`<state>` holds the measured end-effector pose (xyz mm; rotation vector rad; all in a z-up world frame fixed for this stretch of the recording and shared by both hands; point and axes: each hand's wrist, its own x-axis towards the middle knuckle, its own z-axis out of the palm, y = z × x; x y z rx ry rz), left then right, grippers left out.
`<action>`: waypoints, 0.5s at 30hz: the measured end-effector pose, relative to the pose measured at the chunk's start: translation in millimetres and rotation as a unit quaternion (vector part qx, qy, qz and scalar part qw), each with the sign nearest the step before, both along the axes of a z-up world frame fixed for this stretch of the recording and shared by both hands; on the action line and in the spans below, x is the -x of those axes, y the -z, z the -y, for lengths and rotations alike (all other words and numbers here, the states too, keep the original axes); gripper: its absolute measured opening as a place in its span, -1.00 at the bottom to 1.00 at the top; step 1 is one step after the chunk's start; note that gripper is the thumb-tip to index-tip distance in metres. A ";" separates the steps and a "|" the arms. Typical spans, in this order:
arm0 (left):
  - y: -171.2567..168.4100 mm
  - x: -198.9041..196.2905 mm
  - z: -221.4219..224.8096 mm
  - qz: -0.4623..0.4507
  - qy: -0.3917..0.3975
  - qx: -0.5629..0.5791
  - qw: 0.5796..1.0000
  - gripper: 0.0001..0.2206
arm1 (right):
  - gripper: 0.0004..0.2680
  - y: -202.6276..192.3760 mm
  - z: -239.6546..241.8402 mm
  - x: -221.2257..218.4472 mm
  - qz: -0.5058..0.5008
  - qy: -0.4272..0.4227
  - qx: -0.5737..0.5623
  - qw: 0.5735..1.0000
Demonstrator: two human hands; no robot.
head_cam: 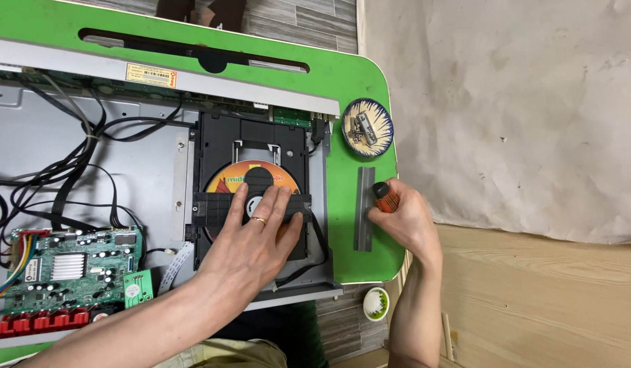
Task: Using a screwdriver to remove screws and then extracting the DVD drive from an electronic device.
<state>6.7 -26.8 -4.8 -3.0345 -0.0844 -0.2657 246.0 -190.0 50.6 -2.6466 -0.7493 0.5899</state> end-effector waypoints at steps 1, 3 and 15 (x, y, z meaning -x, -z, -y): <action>1.0 0.0 0.3 0.000 0.000 0.000 1.000 -0.44 | -0.81 1.3 -0.3 -1.1 0.000 0.000 0.000 1.000; 3.2 1.5 0.9 -0.008 -0.005 0.005 1.000 -0.40 | -0.81 4.7 -1.3 -2.3 -0.005 -0.022 -0.028 0.999; 17.5 6.0 24.3 0.059 -0.080 0.117 0.988 0.08 | -0.65 -59.9 -7.0 37.0 -0.040 0.074 -0.712 0.697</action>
